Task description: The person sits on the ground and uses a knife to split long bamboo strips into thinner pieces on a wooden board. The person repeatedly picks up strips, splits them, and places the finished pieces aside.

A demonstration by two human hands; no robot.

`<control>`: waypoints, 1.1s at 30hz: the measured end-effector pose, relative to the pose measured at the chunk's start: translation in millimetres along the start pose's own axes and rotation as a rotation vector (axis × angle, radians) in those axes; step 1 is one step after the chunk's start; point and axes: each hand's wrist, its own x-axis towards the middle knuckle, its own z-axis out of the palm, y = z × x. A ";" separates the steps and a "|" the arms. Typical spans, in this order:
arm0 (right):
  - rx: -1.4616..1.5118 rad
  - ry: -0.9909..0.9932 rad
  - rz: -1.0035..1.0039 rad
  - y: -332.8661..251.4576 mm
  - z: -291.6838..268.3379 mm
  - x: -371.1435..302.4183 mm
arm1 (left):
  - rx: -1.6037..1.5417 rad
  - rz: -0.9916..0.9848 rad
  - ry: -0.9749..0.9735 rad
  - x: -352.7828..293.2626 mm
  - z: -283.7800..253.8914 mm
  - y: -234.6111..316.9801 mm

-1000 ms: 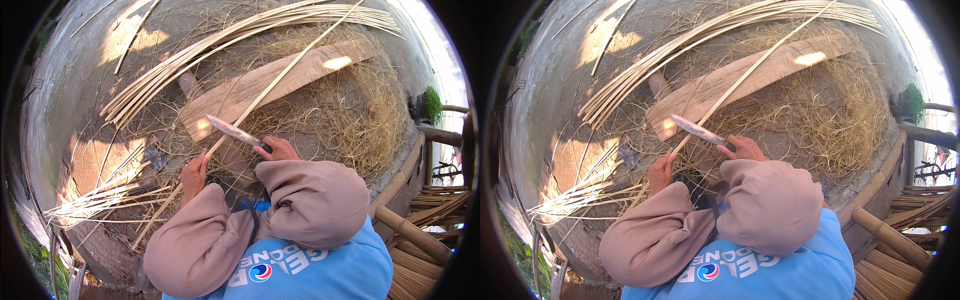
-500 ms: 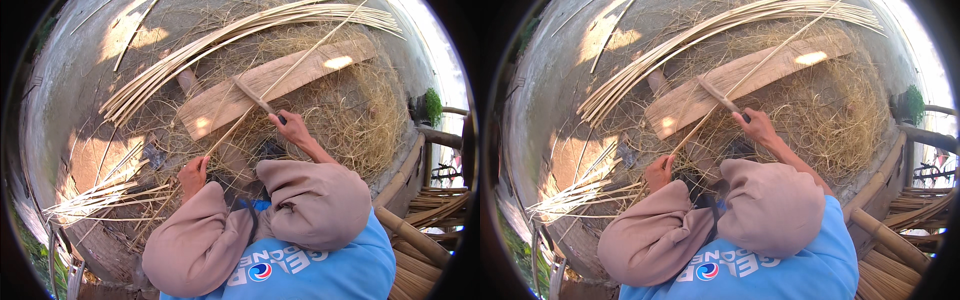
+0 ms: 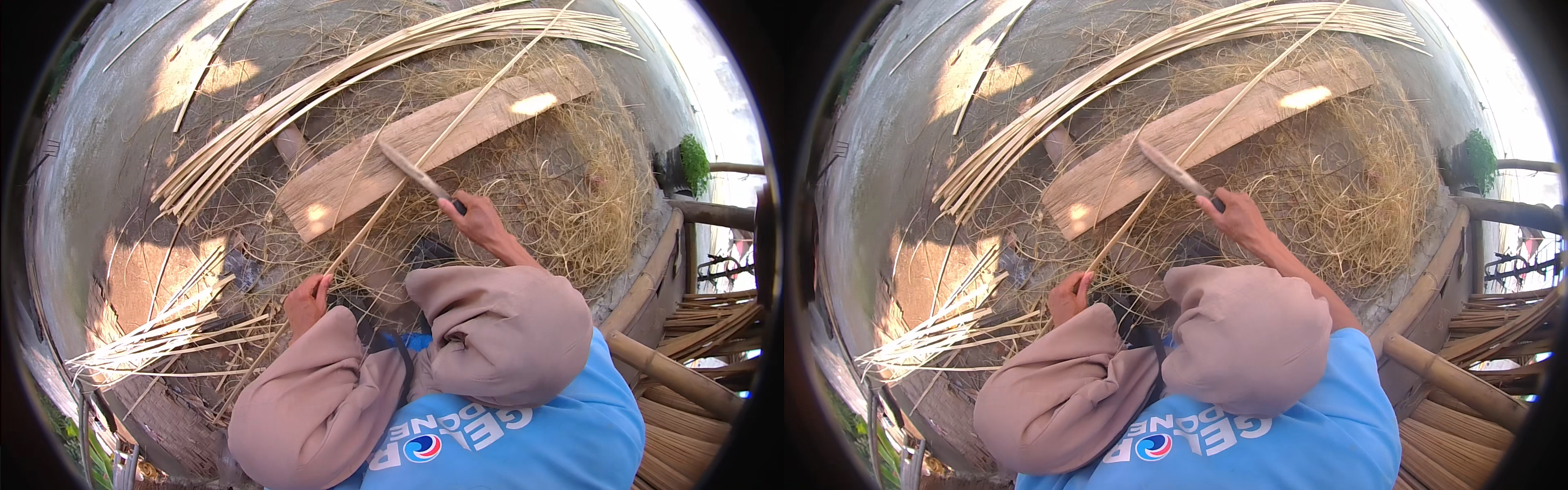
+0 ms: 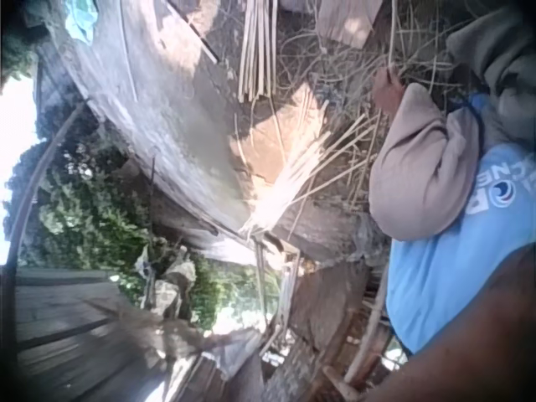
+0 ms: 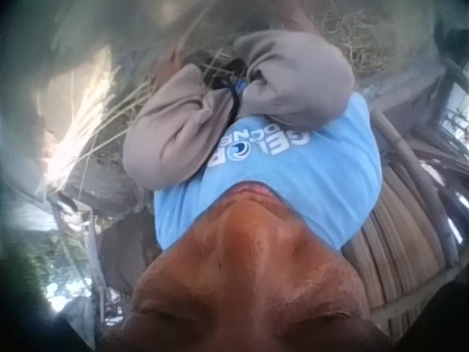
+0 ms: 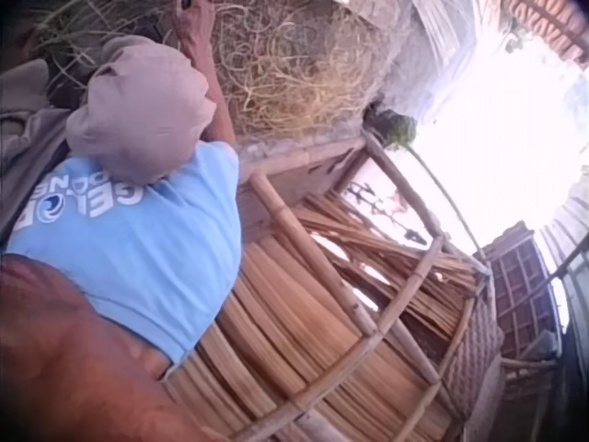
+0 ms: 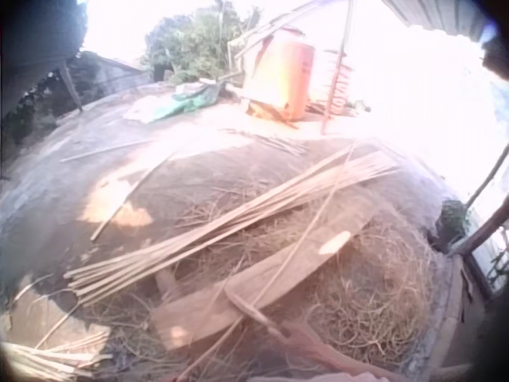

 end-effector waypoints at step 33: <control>-0.028 0.178 -0.287 -2.9 35.8 -10.1 | -0.836 -0.831 -1.025 33.1 -72.7 -71.7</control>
